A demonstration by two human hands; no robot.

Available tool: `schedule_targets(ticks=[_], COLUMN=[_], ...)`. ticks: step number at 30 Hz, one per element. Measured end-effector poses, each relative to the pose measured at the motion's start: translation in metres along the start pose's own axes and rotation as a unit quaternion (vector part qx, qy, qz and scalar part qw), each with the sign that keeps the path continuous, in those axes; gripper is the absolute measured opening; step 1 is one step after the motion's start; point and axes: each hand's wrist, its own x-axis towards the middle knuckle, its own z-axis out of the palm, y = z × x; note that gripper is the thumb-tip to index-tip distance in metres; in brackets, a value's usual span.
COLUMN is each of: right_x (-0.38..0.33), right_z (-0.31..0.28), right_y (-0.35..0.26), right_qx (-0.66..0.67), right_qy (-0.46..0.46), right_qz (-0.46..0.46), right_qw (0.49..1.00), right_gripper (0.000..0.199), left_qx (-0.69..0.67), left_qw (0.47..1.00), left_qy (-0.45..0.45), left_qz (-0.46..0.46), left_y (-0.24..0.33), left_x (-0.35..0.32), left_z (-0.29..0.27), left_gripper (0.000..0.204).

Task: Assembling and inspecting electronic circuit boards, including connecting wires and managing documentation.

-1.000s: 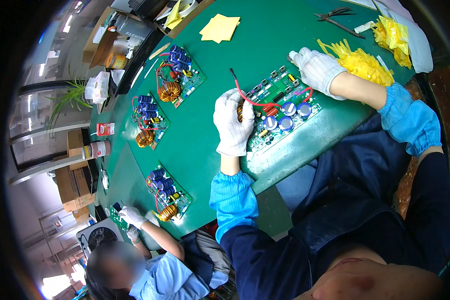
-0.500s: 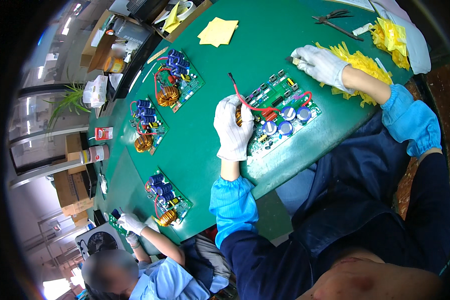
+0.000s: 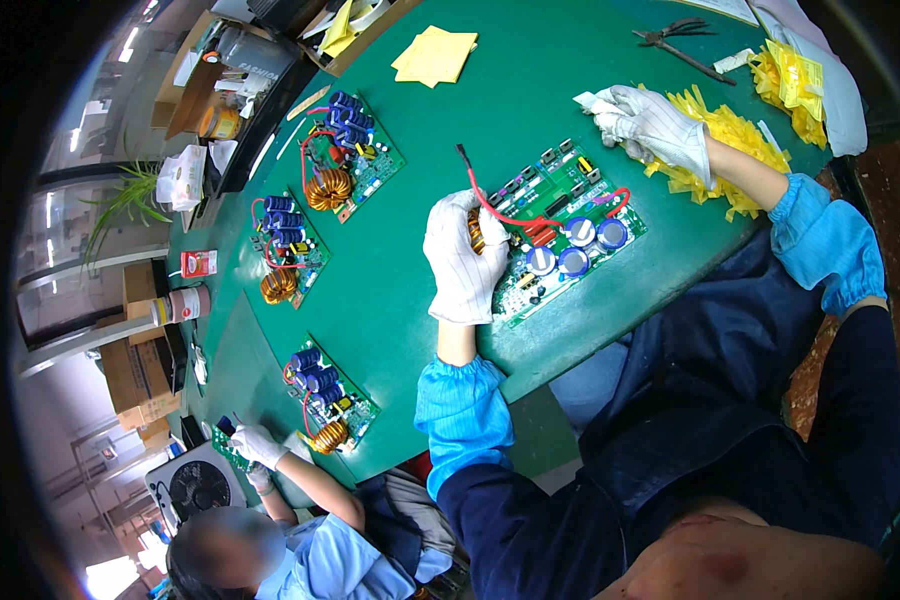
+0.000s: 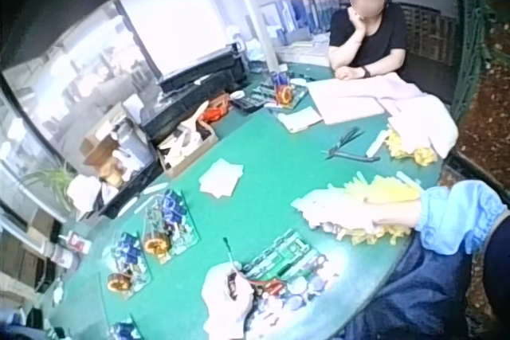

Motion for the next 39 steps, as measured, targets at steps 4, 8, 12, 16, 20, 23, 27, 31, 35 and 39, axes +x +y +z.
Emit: schedule_targets(ticks=[4,8,12,16,20,23,27,31,35,39], right_x=[-0.004,-0.002,-0.021,-0.016,-0.008,-0.010,-0.019,-0.006,-0.007,-0.009], right_z=[0.003,0.024,0.013,0.009,0.027,0.025,0.004,0.021,0.017,0.012], right_y=[-0.003,-0.010,-0.026,-0.016,-0.010,-0.011,-0.013,-0.002,-0.003,-0.008], right_qx=[0.054,0.072,0.048,0.082,0.126,0.082,0.112,0.053,0.044,0.043], right_qy=[-0.030,-0.035,0.016,-0.036,-0.069,-0.041,-0.031,-0.037,-0.036,-0.028], right_qz=[-0.013,-0.057,-0.060,-0.027,0.006,-0.006,0.020,-0.021,-0.009,0.017], right_qw=[0.998,0.995,0.997,0.996,0.990,0.996,0.993,0.998,0.998,0.999], right_gripper=[0.031,0.032,0.034,0.046,0.047,0.046,0.048,0.030,0.028,0.029], left_qx=[0.001,-0.024,-0.074,-0.094,-0.105,-0.108,-0.134,-0.126,-0.126,-0.131], left_qw=[0.999,0.985,0.979,0.975,0.964,0.965,0.962,0.958,0.964,0.963], left_qy=[-0.010,-0.027,-0.033,-0.036,-0.045,-0.046,-0.058,-0.049,-0.047,-0.041], left_qz=[-0.034,-0.166,-0.186,-0.197,-0.239,-0.234,-0.231,-0.255,-0.230,-0.233], left_y=[0.003,-0.006,0.000,0.000,-0.011,-0.006,0.000,-0.008,-0.006,-0.006], left_x=[0.001,-0.002,0.014,0.017,0.008,0.013,0.023,0.011,0.013,0.016], left_z=[-0.001,-0.011,-0.005,-0.005,-0.014,-0.012,-0.001,-0.010,-0.011,-0.006], left_gripper=[0.014,0.013,0.013,0.013,0.012,0.012,0.012,0.012,0.012,0.012])
